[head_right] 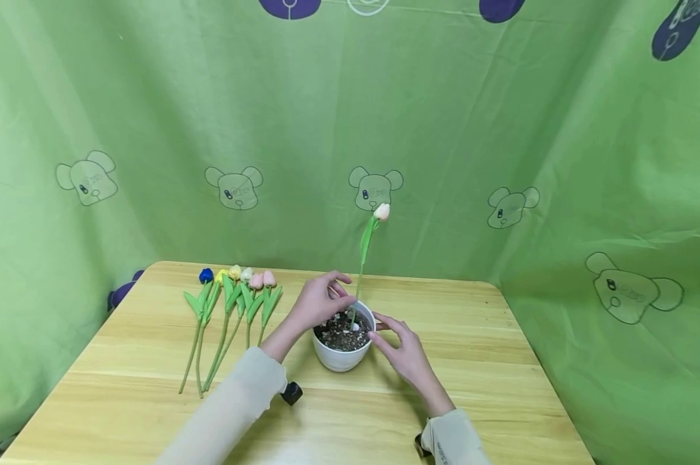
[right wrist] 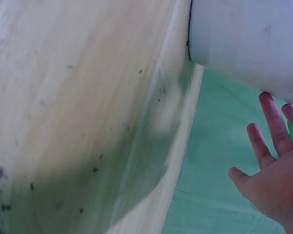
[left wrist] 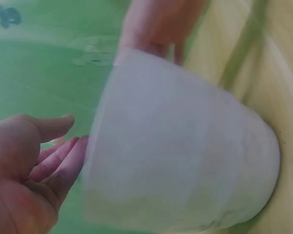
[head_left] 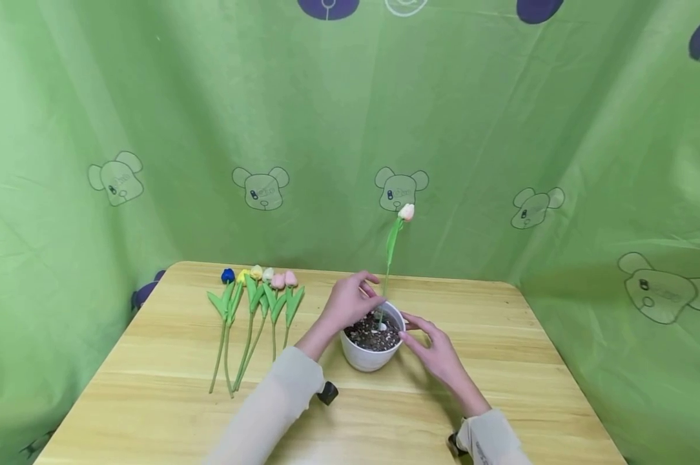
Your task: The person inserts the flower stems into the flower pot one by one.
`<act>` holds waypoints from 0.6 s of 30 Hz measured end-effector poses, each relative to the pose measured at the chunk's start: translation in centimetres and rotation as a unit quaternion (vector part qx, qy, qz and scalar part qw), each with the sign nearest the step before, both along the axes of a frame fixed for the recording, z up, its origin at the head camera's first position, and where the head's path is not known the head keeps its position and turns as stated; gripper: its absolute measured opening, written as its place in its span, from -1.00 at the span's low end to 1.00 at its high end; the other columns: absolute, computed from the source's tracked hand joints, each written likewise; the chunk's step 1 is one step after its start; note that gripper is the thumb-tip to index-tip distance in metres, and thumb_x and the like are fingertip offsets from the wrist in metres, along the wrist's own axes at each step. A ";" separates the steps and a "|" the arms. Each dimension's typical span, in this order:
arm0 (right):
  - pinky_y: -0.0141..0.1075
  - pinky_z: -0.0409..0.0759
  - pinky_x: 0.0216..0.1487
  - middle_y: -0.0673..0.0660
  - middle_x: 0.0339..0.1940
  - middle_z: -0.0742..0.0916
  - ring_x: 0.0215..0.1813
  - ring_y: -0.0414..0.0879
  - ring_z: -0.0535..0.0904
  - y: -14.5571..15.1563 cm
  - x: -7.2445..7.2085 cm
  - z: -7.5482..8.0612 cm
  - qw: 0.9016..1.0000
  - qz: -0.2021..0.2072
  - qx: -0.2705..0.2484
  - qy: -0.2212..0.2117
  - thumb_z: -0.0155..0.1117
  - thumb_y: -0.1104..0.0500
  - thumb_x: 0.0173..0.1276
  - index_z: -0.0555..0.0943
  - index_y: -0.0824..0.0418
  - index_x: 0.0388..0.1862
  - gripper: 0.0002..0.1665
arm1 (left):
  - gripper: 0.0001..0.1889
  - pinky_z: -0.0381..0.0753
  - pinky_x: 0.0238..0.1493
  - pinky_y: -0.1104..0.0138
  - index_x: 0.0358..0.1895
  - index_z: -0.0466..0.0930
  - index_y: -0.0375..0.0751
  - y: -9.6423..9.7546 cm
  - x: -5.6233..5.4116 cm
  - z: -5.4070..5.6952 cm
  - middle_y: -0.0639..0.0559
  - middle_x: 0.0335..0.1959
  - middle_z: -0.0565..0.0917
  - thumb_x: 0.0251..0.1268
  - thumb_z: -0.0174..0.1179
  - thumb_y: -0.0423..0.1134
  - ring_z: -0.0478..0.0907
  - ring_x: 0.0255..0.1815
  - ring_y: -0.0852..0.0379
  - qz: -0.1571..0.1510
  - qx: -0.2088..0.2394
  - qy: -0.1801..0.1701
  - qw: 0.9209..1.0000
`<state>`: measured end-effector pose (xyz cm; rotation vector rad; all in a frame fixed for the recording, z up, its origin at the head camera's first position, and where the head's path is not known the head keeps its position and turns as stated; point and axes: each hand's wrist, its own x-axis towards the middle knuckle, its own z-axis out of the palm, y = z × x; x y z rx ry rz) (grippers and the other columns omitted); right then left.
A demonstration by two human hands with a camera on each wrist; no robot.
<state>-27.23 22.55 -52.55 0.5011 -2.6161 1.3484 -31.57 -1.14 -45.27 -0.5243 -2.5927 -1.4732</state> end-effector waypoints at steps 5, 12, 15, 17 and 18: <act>0.42 0.23 0.51 0.22 0.11 0.78 0.35 0.29 0.56 -0.1 -0.1 -0.1 1.000 -0.004 -0.001 -0.002 0.38 0.06 0.46 0.55 0.14 0.41 -0.42 | -0.53 0.77 -0.20 0.41 0.22 0.61 -0.25 -2.2 0.9 1.1 -0.07 -0.17 0.80 0.29 0.45 -0.18 0.73 -0.27 0.15 -0.008 0.025 -0.007 1.000; 0.43 0.22 0.52 0.23 0.11 0.78 0.36 0.30 0.55 -0.3 0.0 -0.1 1.000 -0.007 -0.004 -0.004 0.39 0.08 0.44 0.54 0.18 0.41 -0.40 | -0.58 0.80 -0.13 0.31 0.20 0.62 -0.23 -6.9 2.4 1.0 -0.05 -0.13 0.80 0.31 0.43 -0.21 0.75 -0.17 0.07 0.020 0.036 0.007 0.999; 0.43 0.22 0.51 0.24 0.11 0.78 0.35 0.31 0.56 -0.2 0.0 -0.1 1.000 -0.009 -0.005 0.000 0.39 0.10 0.44 0.54 0.20 0.40 -0.41 | -0.58 0.80 -0.07 0.26 0.21 0.63 -0.19 -9.2 3.2 0.5 -0.05 -0.09 0.79 0.31 0.43 -0.25 0.75 -0.12 0.02 0.034 0.051 -0.001 0.998; 0.44 0.21 0.51 0.24 0.10 0.78 0.36 0.32 0.55 -0.2 0.1 -0.2 1.000 -0.010 -0.003 0.001 0.39 0.09 0.45 0.54 0.19 0.41 -0.41 | -0.57 0.80 -0.06 0.24 0.23 0.62 -0.17 -10.8 3.9 0.1 -0.05 -0.07 0.79 0.31 0.42 -0.26 0.74 -0.09 0.00 0.044 0.056 -0.010 0.997; 0.44 0.21 0.51 0.24 0.10 0.78 0.36 0.32 0.55 -0.1 0.1 -0.2 1.000 -0.009 -0.002 0.000 0.39 0.09 0.45 0.54 0.19 0.41 -0.40 | -0.56 0.80 -0.05 0.23 0.24 0.61 -0.16 -11.7 4.3 -0.1 -0.06 -0.05 0.78 0.32 0.42 -0.25 0.74 -0.08 -0.01 0.049 0.057 -0.014 0.997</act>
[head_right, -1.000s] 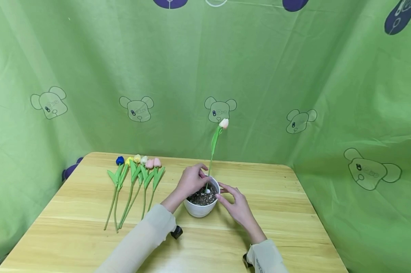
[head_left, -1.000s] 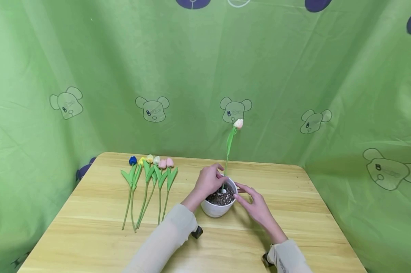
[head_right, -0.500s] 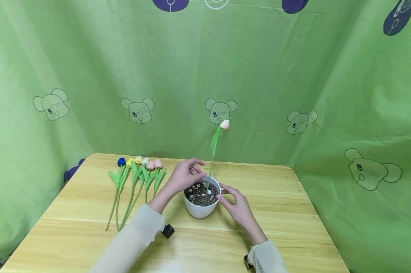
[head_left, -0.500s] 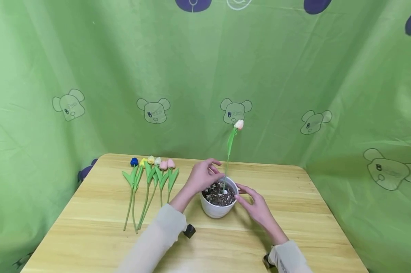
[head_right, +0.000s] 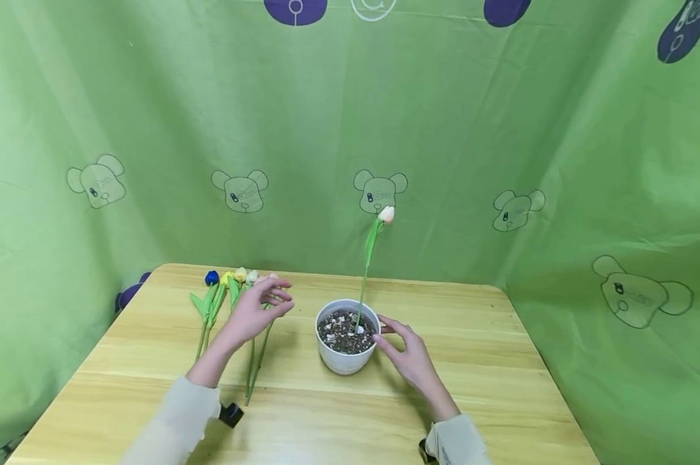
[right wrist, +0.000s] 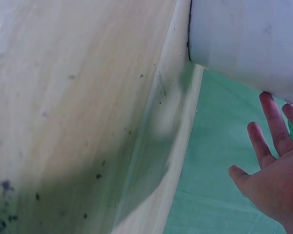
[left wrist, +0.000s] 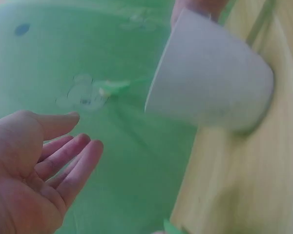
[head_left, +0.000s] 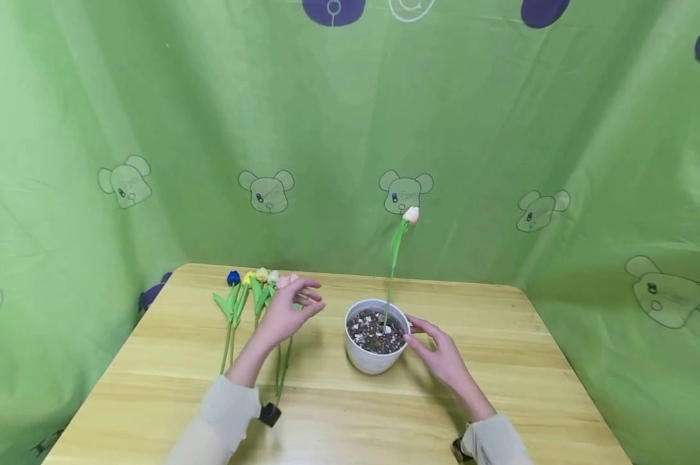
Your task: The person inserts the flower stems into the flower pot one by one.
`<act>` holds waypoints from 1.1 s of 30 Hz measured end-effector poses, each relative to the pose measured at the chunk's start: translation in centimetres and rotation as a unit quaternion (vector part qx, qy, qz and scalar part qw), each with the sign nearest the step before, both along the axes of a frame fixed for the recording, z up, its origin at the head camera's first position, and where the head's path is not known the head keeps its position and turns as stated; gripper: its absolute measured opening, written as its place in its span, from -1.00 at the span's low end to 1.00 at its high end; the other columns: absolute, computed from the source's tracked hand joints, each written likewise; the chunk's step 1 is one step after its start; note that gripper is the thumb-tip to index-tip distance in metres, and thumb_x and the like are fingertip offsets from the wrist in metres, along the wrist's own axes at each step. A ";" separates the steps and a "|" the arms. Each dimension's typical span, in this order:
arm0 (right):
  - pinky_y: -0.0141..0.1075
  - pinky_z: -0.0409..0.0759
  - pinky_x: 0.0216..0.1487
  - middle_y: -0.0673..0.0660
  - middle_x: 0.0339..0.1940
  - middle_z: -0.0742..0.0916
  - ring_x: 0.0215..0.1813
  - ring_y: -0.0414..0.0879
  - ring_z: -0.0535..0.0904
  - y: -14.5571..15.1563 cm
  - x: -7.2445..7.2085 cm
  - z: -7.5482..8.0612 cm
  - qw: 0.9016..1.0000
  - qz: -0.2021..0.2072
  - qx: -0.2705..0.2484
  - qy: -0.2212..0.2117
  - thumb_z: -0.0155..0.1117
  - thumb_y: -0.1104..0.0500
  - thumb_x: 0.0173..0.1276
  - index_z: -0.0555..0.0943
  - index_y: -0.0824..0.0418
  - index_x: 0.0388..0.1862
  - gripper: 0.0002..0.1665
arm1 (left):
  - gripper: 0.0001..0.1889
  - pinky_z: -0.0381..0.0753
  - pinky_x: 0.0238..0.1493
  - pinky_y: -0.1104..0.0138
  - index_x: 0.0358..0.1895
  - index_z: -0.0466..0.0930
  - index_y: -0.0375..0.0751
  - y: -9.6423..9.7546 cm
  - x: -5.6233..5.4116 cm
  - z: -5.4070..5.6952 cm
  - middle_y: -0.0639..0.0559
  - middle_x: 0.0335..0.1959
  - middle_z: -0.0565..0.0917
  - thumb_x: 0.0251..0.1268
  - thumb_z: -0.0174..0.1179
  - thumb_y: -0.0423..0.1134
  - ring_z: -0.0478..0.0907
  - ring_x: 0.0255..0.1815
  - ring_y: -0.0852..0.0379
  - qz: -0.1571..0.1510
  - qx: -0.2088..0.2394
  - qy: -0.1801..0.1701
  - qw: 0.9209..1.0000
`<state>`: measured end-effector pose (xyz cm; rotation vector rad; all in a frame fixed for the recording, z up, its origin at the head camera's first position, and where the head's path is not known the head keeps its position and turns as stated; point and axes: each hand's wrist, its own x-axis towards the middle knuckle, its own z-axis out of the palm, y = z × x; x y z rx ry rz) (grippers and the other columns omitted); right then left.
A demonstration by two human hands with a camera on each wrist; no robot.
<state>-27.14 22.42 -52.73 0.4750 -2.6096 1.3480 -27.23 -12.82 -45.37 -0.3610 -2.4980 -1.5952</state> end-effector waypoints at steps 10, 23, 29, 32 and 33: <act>0.45 0.17 0.52 0.21 0.09 0.79 0.39 0.32 0.53 0.3 0.2 -0.3 1.000 0.001 -0.003 -0.004 0.37 0.06 0.47 0.54 0.16 0.42 -0.41 | -0.51 0.80 0.04 0.08 0.33 0.52 -0.20 -8.9 2.8 -4.7 -0.20 0.09 0.74 0.37 0.37 -0.29 0.71 0.04 -0.17 0.102 -0.029 -0.051 0.993; 0.44 0.19 0.52 0.23 0.11 0.78 0.36 0.31 0.55 0.2 -0.1 -0.2 1.000 0.003 -0.012 0.002 0.37 0.09 0.47 0.53 0.20 0.41 -0.42 | -0.45 0.81 -0.05 0.15 0.37 0.45 -0.31 -15.4 4.1 -8.7 -0.34 0.20 0.67 0.38 0.35 -0.23 0.68 0.13 -0.30 0.173 -0.052 -0.138 0.974; 0.46 0.16 0.52 0.23 0.11 0.78 0.37 0.31 0.55 0.0 -0.1 -0.2 1.000 0.005 -0.015 -0.005 0.37 0.07 0.47 0.53 0.19 0.42 -0.41 | -0.40 0.75 0.12 -0.02 0.39 0.41 -0.33 -15.5 3.9 -9.4 -0.36 0.24 0.64 0.35 0.36 -0.24 0.62 0.20 -0.34 0.170 -0.051 -0.159 0.971; 0.46 0.16 0.52 0.23 0.12 0.78 0.38 0.31 0.54 0.0 -0.1 -0.2 1.000 0.004 -0.013 -0.008 0.36 0.07 0.47 0.53 0.19 0.42 -0.41 | -0.40 0.74 0.14 -0.03 0.38 0.42 -0.33 -15.2 3.7 -9.6 -0.36 0.23 0.64 0.32 0.37 -0.28 0.63 0.19 -0.33 0.169 -0.048 -0.162 0.971; 0.46 0.16 0.52 0.23 0.12 0.78 0.38 0.31 0.53 0.0 -0.1 -0.2 1.000 0.004 -0.013 -0.009 0.36 0.07 0.47 0.53 0.19 0.42 -0.41 | -0.40 0.75 0.14 -0.02 0.38 0.42 -0.35 -15.1 3.6 -9.7 -0.37 0.23 0.63 0.31 0.37 -0.31 0.64 0.18 -0.33 0.168 -0.045 -0.162 0.971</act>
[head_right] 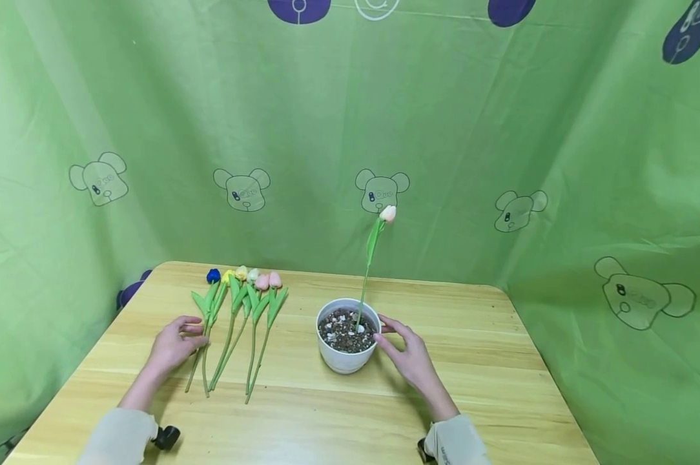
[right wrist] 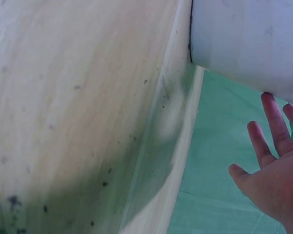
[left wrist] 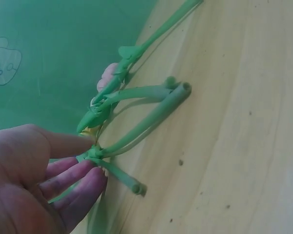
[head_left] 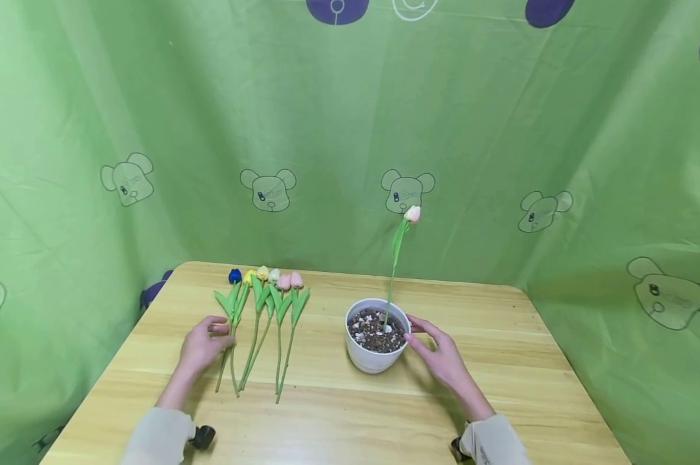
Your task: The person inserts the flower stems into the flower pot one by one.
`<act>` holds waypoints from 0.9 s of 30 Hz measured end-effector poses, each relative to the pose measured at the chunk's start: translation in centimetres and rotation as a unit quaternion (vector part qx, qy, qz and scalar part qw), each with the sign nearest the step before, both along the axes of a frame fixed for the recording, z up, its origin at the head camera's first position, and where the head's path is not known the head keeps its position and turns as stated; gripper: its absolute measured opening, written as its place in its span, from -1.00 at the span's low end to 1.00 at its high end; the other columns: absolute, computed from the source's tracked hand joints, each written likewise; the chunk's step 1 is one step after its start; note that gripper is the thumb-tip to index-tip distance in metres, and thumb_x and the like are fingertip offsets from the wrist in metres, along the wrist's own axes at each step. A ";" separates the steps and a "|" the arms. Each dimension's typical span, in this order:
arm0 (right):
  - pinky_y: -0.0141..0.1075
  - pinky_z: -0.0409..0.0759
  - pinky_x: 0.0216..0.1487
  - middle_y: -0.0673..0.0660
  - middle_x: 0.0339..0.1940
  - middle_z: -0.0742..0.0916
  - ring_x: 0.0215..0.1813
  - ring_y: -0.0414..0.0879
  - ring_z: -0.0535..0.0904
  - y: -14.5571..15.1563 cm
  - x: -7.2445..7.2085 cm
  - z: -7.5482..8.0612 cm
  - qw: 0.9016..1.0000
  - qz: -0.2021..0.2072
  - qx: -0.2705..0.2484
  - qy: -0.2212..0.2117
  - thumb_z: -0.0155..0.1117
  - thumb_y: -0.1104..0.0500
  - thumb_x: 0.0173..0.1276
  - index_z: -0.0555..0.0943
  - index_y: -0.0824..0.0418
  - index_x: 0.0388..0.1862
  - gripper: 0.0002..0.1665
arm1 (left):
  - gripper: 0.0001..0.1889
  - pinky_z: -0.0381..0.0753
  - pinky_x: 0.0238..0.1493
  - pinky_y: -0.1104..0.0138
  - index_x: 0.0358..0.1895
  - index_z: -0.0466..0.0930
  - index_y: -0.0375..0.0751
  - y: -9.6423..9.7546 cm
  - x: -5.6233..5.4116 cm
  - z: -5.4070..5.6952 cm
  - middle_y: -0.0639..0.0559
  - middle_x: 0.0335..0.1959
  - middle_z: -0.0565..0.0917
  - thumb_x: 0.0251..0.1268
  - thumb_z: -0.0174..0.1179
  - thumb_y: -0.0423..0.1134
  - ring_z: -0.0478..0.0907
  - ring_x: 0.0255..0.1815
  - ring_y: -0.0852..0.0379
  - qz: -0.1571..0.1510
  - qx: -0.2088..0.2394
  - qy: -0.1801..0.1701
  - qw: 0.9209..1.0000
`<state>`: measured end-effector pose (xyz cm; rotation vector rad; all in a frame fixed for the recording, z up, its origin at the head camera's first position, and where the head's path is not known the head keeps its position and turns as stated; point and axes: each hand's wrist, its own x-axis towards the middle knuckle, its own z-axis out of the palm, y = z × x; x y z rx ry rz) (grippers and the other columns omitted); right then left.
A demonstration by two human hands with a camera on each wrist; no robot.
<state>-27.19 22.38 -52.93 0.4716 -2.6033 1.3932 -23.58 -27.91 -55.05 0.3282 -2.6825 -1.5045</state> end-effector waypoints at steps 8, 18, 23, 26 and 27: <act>0.46 0.15 0.53 0.23 0.11 0.78 0.37 0.32 0.54 0.0 0.0 0.0 1.000 0.003 0.000 0.001 0.36 0.07 0.48 0.53 0.20 0.42 -0.41 | -0.39 0.62 0.28 -0.14 0.33 0.45 -0.41 0.5 -0.4 -0.4 -0.42 0.20 0.63 0.17 0.37 -0.46 0.62 0.16 -0.35 0.010 0.013 0.000 1.000; 0.46 0.17 0.52 0.24 0.11 0.78 0.37 0.32 0.55 0.1 -0.1 -0.1 1.000 0.002 -0.005 0.005 0.36 0.10 0.48 0.53 0.22 0.41 -0.42 | -0.41 0.85 -0.14 0.24 0.33 0.44 -0.51 0.2 0.0 -0.2 -0.45 0.08 0.68 0.21 0.34 -0.58 0.76 -0.15 -0.01 0.045 0.125 -0.028 0.991; 0.45 0.17 0.52 0.23 0.11 0.78 0.38 0.31 0.54 0.1 -0.1 -0.2 1.000 0.003 -0.004 0.004 0.36 0.09 0.47 0.53 0.21 0.41 -0.42 | -0.46 0.85 -0.15 0.25 0.33 0.46 -0.48 0.0 0.4 -0.3 -0.43 0.12 0.66 0.27 0.29 -0.55 0.73 -0.18 0.10 0.056 0.131 -0.040 0.989; 0.43 0.18 0.53 0.23 0.11 0.78 0.38 0.31 0.54 0.1 -0.2 -0.2 1.000 0.003 -0.006 0.005 0.37 0.10 0.47 0.53 0.22 0.41 -0.42 | -0.48 0.84 -0.17 0.26 0.33 0.47 -0.47 -0.2 0.5 -0.4 -0.39 0.11 0.66 0.29 0.28 -0.53 0.70 -0.20 0.12 0.057 0.122 -0.040 0.990; 0.43 0.18 0.53 0.23 0.11 0.78 0.38 0.31 0.54 0.1 -0.2 -0.3 1.000 0.003 -0.005 0.006 0.37 0.10 0.47 0.54 0.22 0.41 -0.42 | -0.48 0.84 -0.18 0.27 0.33 0.47 -0.47 -0.2 0.6 -0.4 -0.38 0.10 0.66 0.29 0.28 -0.53 0.70 -0.20 0.13 0.056 0.122 -0.039 0.990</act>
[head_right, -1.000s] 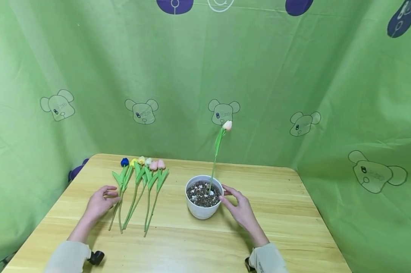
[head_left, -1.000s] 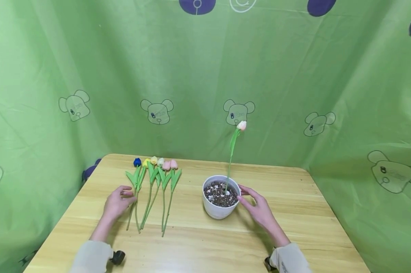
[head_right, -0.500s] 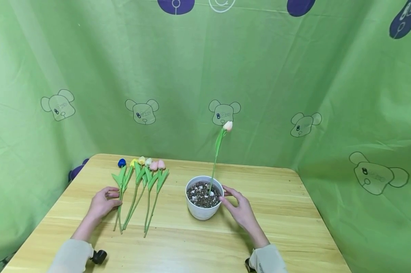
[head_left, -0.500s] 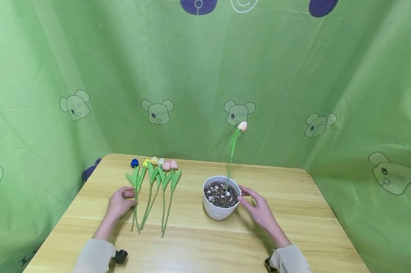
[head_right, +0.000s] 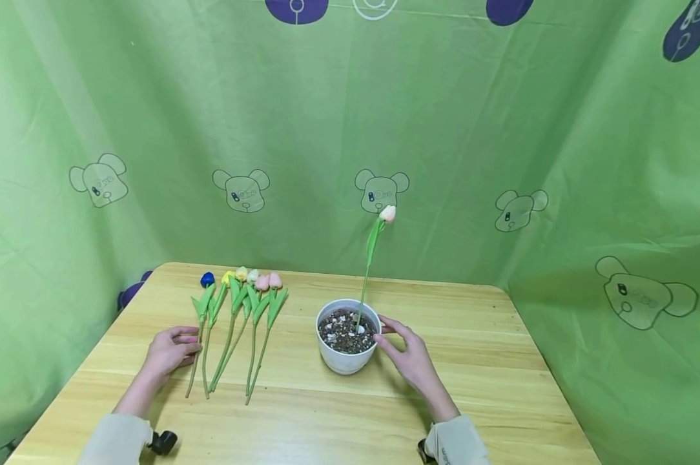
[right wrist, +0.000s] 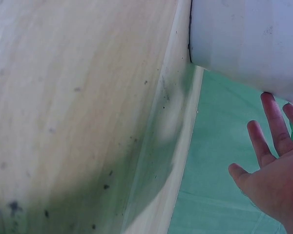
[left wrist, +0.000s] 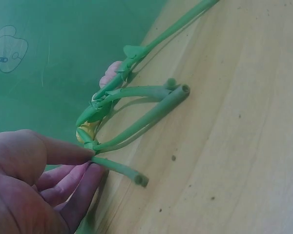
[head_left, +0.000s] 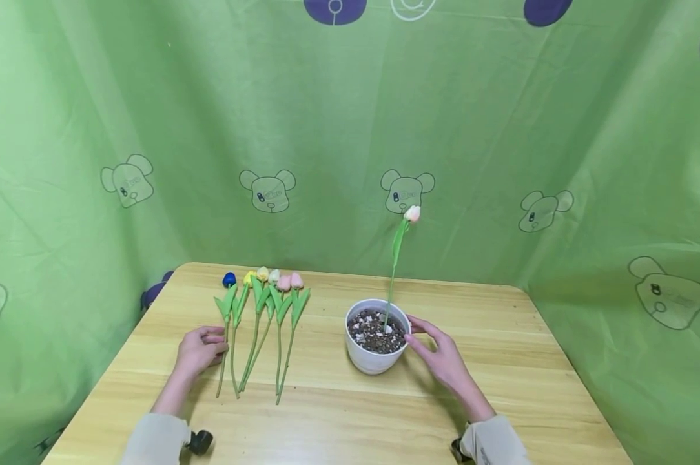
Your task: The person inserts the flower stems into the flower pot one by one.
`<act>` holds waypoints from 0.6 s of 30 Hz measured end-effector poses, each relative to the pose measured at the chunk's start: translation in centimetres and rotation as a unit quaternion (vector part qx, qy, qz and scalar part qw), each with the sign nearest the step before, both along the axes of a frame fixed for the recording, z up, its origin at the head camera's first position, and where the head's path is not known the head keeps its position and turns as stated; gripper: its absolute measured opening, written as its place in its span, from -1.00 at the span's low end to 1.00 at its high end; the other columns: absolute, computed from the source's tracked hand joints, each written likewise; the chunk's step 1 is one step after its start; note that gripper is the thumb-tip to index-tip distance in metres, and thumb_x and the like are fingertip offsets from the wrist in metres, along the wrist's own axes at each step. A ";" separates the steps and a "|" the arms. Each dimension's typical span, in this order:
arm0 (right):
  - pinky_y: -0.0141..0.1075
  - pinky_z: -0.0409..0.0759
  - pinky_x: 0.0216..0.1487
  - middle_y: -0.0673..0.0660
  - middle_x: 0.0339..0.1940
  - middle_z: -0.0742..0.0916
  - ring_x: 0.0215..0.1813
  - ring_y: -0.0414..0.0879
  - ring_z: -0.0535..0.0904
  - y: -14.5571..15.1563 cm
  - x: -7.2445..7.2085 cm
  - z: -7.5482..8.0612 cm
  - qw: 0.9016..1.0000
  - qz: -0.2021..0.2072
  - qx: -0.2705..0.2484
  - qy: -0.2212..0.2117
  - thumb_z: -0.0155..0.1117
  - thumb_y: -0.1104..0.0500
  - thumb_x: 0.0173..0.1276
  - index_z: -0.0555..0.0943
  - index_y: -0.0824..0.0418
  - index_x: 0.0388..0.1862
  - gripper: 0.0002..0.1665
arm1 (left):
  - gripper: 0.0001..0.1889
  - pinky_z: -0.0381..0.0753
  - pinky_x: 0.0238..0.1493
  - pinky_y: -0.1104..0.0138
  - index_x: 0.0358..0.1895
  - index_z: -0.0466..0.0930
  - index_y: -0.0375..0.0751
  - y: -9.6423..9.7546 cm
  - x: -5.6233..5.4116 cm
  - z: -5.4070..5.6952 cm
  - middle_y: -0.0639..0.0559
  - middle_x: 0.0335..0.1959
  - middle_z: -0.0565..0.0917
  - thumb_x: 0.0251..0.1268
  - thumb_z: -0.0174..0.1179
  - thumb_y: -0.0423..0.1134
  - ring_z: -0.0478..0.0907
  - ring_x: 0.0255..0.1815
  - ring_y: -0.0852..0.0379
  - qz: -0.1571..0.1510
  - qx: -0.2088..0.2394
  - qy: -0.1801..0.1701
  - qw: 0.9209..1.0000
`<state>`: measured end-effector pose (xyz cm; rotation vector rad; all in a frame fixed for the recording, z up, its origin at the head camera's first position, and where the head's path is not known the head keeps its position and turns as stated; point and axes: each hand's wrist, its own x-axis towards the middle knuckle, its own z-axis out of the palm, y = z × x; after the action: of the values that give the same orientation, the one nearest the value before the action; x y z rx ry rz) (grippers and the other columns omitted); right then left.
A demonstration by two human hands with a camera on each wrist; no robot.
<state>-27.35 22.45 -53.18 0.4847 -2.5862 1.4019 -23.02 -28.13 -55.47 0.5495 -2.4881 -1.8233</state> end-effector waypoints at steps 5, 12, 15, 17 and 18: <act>0.44 0.17 0.53 0.23 0.10 0.78 0.37 0.31 0.55 0.0 0.1 0.0 1.000 0.000 0.000 -0.003 0.37 0.10 0.47 0.53 0.21 0.41 -0.42 | -0.48 0.83 -0.18 0.30 0.35 0.46 -0.44 -0.2 0.2 0.1 -0.35 0.12 0.65 0.32 0.28 -0.51 0.69 -0.19 0.16 -0.003 0.003 -0.001 1.000; 0.45 0.16 0.53 0.23 0.12 0.77 0.38 0.31 0.54 -0.1 0.1 0.1 1.000 0.000 -0.009 -0.005 0.38 0.10 0.46 0.53 0.22 0.41 -0.41 | -0.48 0.83 -0.14 0.31 0.38 0.44 -0.42 -0.1 0.7 1.2 -0.38 0.19 0.58 0.37 0.27 -0.48 0.70 -0.14 0.14 -0.006 0.006 0.014 1.000; 0.44 0.16 0.54 0.24 0.12 0.77 0.37 0.31 0.55 -0.1 0.1 0.2 1.000 0.001 -0.012 -0.005 0.38 0.11 0.46 0.54 0.22 0.40 -0.42 | -0.46 0.83 -0.13 0.31 0.40 0.42 -0.40 0.0 0.8 1.5 -0.35 0.19 0.57 0.38 0.26 -0.48 0.71 -0.16 0.11 -0.008 0.012 0.024 1.000; 0.45 0.15 0.54 0.25 0.12 0.77 0.36 0.31 0.55 -0.1 0.1 0.2 1.000 0.002 -0.013 -0.004 0.37 0.12 0.46 0.54 0.23 0.40 -0.42 | -0.46 0.83 -0.12 0.31 0.41 0.42 -0.38 0.2 0.8 1.8 -0.33 0.20 0.56 0.39 0.25 -0.48 0.71 -0.17 0.08 -0.009 0.018 0.031 0.999; 0.44 0.15 0.54 0.25 0.12 0.77 0.35 0.31 0.55 -0.1 0.1 0.2 1.000 0.002 -0.014 -0.004 0.37 0.12 0.46 0.53 0.23 0.40 -0.42 | -0.46 0.83 -0.11 0.30 0.42 0.42 -0.37 0.3 0.7 2.0 -0.32 0.20 0.56 0.39 0.24 -0.47 0.72 -0.16 0.07 -0.011 0.021 0.035 0.999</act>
<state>-27.29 22.33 -52.95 0.4817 -2.5694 1.4412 -22.33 -27.80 -53.48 0.4539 -2.4248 -1.8727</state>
